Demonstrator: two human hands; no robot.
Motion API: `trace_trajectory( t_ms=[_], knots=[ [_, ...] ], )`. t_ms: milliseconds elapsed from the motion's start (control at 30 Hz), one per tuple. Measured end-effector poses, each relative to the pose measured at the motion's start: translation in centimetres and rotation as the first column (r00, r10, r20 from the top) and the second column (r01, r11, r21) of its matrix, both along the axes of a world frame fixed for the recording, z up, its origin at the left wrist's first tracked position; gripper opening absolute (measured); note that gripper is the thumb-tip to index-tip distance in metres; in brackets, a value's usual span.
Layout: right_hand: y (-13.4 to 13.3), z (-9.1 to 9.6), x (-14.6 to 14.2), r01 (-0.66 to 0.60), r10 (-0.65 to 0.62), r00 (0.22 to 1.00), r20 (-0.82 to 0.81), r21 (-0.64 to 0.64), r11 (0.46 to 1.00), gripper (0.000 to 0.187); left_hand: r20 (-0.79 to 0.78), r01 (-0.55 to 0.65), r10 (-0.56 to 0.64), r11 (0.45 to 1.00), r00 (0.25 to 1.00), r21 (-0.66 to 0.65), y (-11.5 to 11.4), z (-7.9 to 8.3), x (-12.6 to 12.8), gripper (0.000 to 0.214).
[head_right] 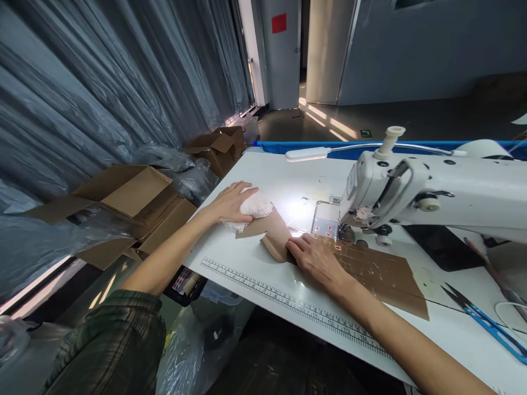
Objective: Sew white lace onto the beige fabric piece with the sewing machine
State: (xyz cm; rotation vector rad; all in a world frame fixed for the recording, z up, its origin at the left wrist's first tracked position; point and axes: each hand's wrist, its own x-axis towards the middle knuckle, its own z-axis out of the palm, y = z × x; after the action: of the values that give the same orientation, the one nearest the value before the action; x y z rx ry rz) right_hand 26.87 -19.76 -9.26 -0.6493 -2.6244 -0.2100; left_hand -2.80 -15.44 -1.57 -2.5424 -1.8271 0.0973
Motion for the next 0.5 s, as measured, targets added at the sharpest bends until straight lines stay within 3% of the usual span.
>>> trace_trajectory(
  t_ms=[167, 300, 400, 500],
  knots=[
    [-3.5, -0.3, 5.8, 0.166, -0.166, 0.986, 0.016, -0.038, 0.985, 0.033, -0.042, 0.067, -0.066, 0.997, 0.997, 0.026, 0.1, -0.5, -0.7, 0.087],
    [-6.1, 0.1, 8.0, 0.276, -0.278, 0.96, -0.011, -0.086, 0.957, 0.029, -0.076, 0.1, -0.092, 0.989, 0.993, 0.113, -0.2, 0.0, -0.1, 0.098],
    [-6.9, 0.8, 8.6, 0.253, -0.26, 0.966, -0.01, -0.197, 0.947, 0.047, -0.027, 0.136, -0.134, 0.957, 0.991, 0.256, -1.2, 0.9, 2.4, 0.086],
    [-6.5, 1.3, 9.2, 0.239, -0.276, 0.956, -0.1, -0.284, 0.929, 0.044, 0.081, 0.248, -0.281, 0.925, 0.956, 0.287, -2.8, 1.6, 6.5, 0.059]
  ],
)
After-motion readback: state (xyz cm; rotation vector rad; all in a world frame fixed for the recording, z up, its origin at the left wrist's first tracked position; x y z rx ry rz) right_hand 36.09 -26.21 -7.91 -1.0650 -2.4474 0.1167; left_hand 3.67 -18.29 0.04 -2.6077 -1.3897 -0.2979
